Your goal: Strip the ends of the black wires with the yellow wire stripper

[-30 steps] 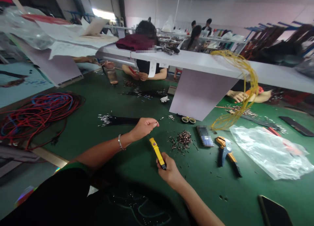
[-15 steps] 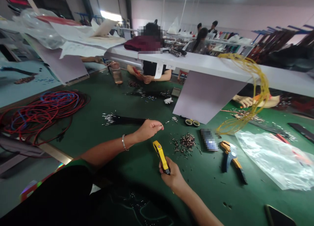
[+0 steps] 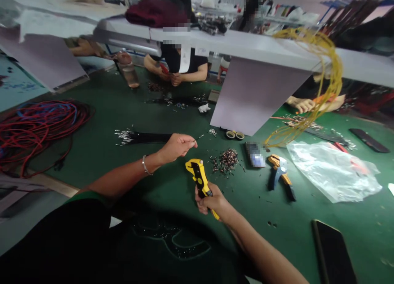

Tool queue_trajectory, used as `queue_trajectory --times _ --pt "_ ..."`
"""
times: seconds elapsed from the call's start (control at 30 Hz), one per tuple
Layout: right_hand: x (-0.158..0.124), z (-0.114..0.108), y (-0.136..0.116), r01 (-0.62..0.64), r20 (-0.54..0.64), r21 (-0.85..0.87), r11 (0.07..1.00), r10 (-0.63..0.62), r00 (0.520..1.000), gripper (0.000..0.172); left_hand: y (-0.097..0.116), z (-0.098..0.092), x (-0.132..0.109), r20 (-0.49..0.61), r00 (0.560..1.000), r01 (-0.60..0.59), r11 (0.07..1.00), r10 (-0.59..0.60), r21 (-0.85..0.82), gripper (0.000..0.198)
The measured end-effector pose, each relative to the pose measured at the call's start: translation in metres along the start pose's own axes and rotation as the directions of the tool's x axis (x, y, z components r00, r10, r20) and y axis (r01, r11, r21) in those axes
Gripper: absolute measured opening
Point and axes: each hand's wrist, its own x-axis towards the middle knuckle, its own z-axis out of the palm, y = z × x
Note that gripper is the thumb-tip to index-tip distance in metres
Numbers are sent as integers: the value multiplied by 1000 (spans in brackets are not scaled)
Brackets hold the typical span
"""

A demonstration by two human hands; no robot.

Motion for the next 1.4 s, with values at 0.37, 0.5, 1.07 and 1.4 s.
queue_trajectory --times 0.37,0.5,1.07,1.4 --pt "-8 9 -9 -36 108 192 981 16 994 23 -6 4 9 32 983 180 919 -181 -352 19" --pt "-8 5 -9 -12 107 210 978 -11 994 23 -8 4 11 32 983 181 911 -182 -371 19" --pt "-11 5 -20 68 118 175 982 -90 989 26 -6 -6 14 134 969 247 815 -207 -525 16" --pt "-8 5 -13 24 63 149 989 -34 997 28 -5 -10 14 141 967 255 811 -213 -526 13"
